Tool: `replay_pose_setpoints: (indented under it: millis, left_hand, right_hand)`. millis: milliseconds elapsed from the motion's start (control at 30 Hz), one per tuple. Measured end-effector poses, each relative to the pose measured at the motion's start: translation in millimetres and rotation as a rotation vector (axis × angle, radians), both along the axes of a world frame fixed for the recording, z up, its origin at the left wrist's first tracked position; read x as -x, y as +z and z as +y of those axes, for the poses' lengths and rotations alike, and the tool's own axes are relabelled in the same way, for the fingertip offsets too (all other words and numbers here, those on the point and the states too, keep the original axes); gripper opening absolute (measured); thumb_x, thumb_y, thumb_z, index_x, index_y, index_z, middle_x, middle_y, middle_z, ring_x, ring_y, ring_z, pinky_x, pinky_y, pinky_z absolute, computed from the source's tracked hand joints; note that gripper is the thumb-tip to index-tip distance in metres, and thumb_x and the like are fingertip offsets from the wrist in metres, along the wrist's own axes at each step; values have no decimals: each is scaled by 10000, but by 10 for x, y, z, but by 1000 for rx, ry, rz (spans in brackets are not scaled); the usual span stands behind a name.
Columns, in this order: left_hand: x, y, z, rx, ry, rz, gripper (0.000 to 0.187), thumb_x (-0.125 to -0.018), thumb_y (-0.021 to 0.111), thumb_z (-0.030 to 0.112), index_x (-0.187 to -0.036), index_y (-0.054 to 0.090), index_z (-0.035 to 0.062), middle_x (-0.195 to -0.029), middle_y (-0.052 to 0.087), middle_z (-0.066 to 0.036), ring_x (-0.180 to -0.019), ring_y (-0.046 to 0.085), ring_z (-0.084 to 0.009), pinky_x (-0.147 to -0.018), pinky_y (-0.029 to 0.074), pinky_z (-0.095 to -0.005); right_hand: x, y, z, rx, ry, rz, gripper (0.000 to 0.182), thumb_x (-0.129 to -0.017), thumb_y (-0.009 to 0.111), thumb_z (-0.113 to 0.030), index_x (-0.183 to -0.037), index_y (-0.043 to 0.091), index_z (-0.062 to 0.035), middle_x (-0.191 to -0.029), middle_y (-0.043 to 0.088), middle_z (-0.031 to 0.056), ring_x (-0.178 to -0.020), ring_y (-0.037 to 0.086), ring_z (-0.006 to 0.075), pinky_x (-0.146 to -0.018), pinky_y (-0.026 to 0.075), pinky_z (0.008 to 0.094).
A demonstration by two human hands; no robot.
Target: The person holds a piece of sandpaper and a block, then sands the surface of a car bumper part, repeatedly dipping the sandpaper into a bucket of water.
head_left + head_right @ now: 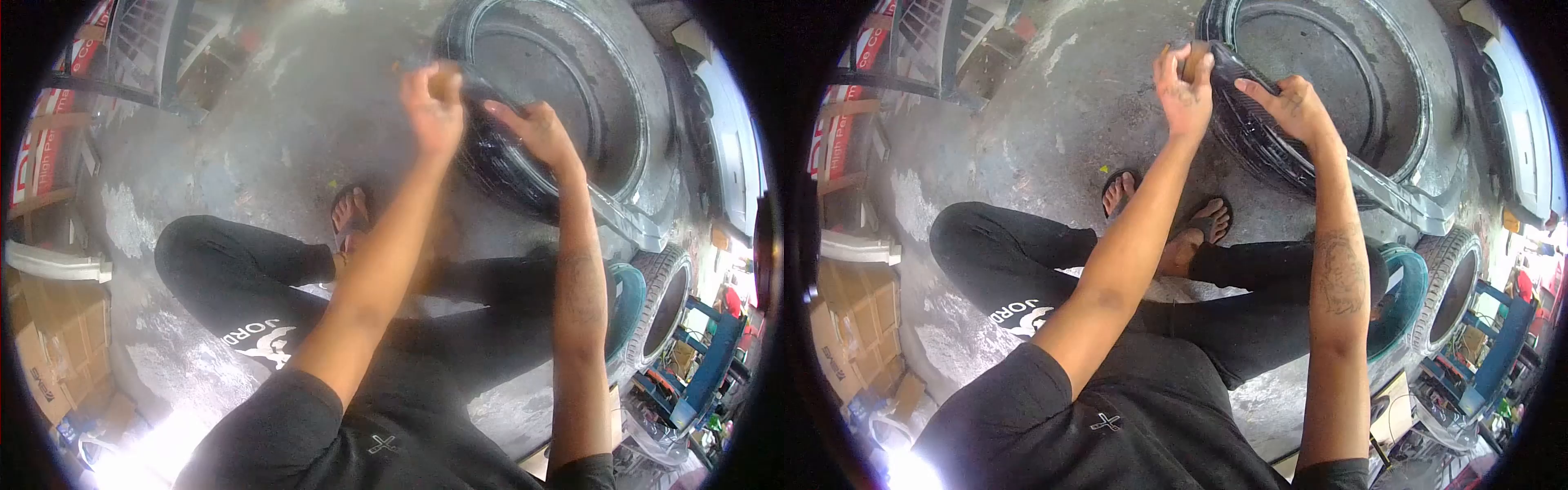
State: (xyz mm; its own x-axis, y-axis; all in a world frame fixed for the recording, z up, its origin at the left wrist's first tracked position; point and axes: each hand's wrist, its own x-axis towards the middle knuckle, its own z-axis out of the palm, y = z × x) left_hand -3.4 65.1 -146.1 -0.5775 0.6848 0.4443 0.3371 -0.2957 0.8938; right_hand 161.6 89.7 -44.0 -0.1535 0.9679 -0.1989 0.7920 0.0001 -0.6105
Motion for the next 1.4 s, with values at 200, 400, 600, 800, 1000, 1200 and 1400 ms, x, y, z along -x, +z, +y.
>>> replay_pose_setpoints:
  millis: [200, 400, 600, 800, 1000, 1200, 1400]
  left_hand:
    - [3, -7, -50, -15, -41, -9, 255, -918, 799, 106, -1113, 665, 11, -1135, 624, -168, -1042, 654, -306, -918, 537, -412]
    - [-53, 9, -207, 0, -63, 28, 281, -924, 792, 152, -1133, 662, 17, -1145, 613, -171, -1063, 623, -323, -911, 516, -412]
    - [-103, -9, -209, 40, -19, -103, 283, -913, 805, 171, -1100, 661, 14, -1190, 609, -178, -1056, 634, -316, -923, 510, -428]
    - [291, -299, 210, 164, 110, -165, 423, -924, 818, 285, -1193, 678, -9, -1126, 648, -176, -1016, 643, -295, -934, 511, -419]
    - [98, -13, -19, 59, 0, 26, 404, -940, 802, 244, -1237, 664, 8, -1134, 612, -185, -1070, 629, -332, -933, 521, -414]
    - [-48, 101, -105, -24, -62, -115, 281, -936, 785, 140, -1163, 683, 11, -1139, 626, -171, -1068, 636, -325, -941, 510, -417]
    - [11, -1, -57, -8, -27, -75, 296, -941, 781, 138, -1192, 696, 8, -1156, 637, -165, -1088, 644, -325, -975, 510, -427]
  right_hand:
    - [40, 77, -19, 2, 6, -31, 818, -869, 788, -655, -639, 624, 113, -531, 486, 123, -558, 503, 162, -574, 492, 420]
    - [14, 26, 80, -61, 29, -17, 842, -877, 764, -683, -634, 622, 111, -523, 435, 86, -556, 488, 147, -555, 473, 407]
    - [54, 57, -9, -96, 50, -29, 836, -902, 749, -663, -603, 575, 97, -531, 407, 47, -556, 458, 138, -548, 455, 395]
    - [32, 44, -52, -28, 19, -5, 814, -897, 753, -656, -614, 618, 95, -534, 477, 81, -569, 518, 157, -585, 487, 397]
    - [69, 107, -40, -2, 13, -23, 815, -891, 757, -659, -623, 623, 99, -528, 472, 81, -572, 516, 152, -592, 491, 400]
    - [57, 77, 21, -109, 71, 9, 786, -905, 777, -601, -627, 581, 107, -566, 344, 55, -578, 426, 126, -548, 436, 396]
    - [42, 102, -35, 42, -2, -13, 784, -905, 777, -599, -641, 596, 116, -544, 356, 76, -565, 429, 136, -545, 445, 405]
